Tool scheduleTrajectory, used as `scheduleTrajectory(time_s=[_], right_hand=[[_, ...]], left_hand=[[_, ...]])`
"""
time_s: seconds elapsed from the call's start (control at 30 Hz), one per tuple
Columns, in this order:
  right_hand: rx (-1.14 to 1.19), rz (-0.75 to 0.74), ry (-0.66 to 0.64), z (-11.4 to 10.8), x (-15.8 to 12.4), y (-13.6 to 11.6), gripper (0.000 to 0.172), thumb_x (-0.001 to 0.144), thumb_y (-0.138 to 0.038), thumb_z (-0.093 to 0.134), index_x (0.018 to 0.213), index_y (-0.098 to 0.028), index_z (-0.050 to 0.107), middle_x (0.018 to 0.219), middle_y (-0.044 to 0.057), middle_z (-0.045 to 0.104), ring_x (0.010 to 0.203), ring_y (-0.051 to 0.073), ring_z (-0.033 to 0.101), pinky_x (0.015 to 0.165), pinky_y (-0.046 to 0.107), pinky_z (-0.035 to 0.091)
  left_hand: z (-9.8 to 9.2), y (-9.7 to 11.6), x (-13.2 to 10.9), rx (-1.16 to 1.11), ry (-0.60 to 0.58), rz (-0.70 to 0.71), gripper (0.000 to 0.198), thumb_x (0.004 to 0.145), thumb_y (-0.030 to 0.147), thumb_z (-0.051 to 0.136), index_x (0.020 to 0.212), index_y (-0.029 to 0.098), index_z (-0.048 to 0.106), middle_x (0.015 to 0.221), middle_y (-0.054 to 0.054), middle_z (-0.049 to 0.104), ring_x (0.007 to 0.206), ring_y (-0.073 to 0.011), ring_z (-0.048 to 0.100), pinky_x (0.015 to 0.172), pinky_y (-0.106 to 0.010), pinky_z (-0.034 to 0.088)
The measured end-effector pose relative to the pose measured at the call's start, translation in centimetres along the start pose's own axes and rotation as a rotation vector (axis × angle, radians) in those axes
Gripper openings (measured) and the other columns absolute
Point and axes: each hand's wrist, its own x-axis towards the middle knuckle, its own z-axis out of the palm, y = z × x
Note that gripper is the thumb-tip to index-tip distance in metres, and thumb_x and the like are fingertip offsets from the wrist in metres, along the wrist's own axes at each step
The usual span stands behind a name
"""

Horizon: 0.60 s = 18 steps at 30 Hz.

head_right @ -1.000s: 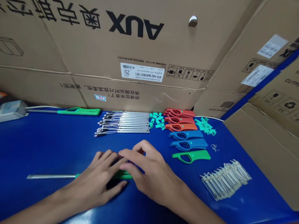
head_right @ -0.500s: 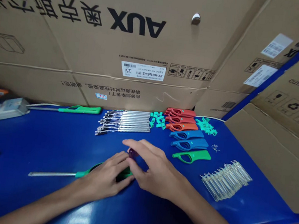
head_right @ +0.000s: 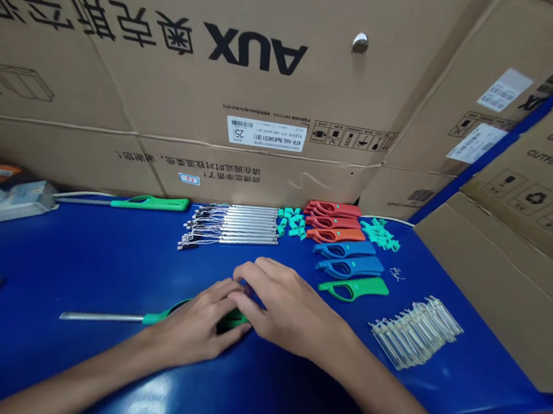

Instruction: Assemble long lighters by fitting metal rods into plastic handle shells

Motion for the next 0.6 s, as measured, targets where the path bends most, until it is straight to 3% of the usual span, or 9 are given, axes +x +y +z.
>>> scheduleTrajectory(time_s=[0.13, 0.23, 0.33, 0.43, 0.5, 0.6], right_hand=[[0.008, 0.013, -0.114, -0.7, 0.0, -0.7, 0.022, 0.076, -0.004, 0.051, 0.093, -0.018, 0.052, 0.088, 0.001, 0.056, 0.082, 0.014, 0.052, 0.073, 0.025, 0.041], [-0.101, 0.015, -0.123, -1.0, 0.3, -1.1, 0.012, 0.084, -0.016, 0.052, 0.096, -0.017, 0.052, 0.088, 0.003, 0.059, 0.081, 0.016, 0.054, 0.071, 0.028, 0.040], [-0.225, 0.049, -0.166, -1.5, 0.7, -1.2, 0.014, 0.096, -0.027, 0.042, 0.098, -0.016, 0.051, 0.076, 0.003, 0.059, 0.070, 0.017, 0.055, 0.062, 0.029, 0.037], [-0.180, 0.012, -0.273, -2.3, 1.0, -1.3, 0.008, 0.089, -0.013, 0.045, 0.095, -0.017, 0.049, 0.083, 0.003, 0.059, 0.074, 0.015, 0.055, 0.063, 0.027, 0.037], [-0.158, -0.026, -0.314, -2.7, 1.1, -1.5, 0.016, 0.081, -0.006, 0.046, 0.092, -0.017, 0.048, 0.091, 0.004, 0.058, 0.080, 0.015, 0.054, 0.066, 0.026, 0.038], [-0.268, -0.041, -0.307, -2.9, 1.3, -1.8, 0.008, 0.083, -0.014, 0.050, 0.091, -0.017, 0.049, 0.084, 0.004, 0.058, 0.072, 0.016, 0.052, 0.061, 0.028, 0.034]], left_hand=[[0.0, 0.0, 0.0, -0.002, -0.008, 0.004, 0.022, 0.087, 0.027, 0.054, 0.108, 0.019, 0.057, 0.108, -0.008, 0.059, 0.104, -0.0241, 0.055, 0.096, -0.044, 0.045], [0.0, 0.0, 0.0, -0.007, -0.010, 0.009, 0.022, 0.088, 0.027, 0.054, 0.108, 0.020, 0.058, 0.109, -0.008, 0.059, 0.106, -0.0242, 0.054, 0.098, -0.045, 0.044], [0.0, -0.1, -0.1, 0.014, -0.013, 0.010, 0.025, 0.088, 0.028, 0.055, 0.111, 0.019, 0.057, 0.113, -0.009, 0.058, 0.108, -0.0254, 0.053, 0.101, -0.047, 0.042], [0.1, -0.1, 0.0, 0.032, -0.013, 0.017, 0.026, 0.089, 0.029, 0.055, 0.112, 0.019, 0.057, 0.113, -0.009, 0.057, 0.108, -0.0259, 0.053, 0.099, -0.046, 0.043], [0.1, -0.1, 0.0, 0.023, -0.009, 0.023, 0.025, 0.089, 0.030, 0.055, 0.111, 0.019, 0.057, 0.111, -0.008, 0.058, 0.108, -0.0253, 0.053, 0.097, -0.044, 0.044], [0.0, -0.1, 0.0, 0.003, -0.014, 0.015, 0.021, 0.088, 0.029, 0.054, 0.107, 0.020, 0.058, 0.110, -0.007, 0.058, 0.107, -0.0246, 0.053, 0.097, -0.044, 0.044]])
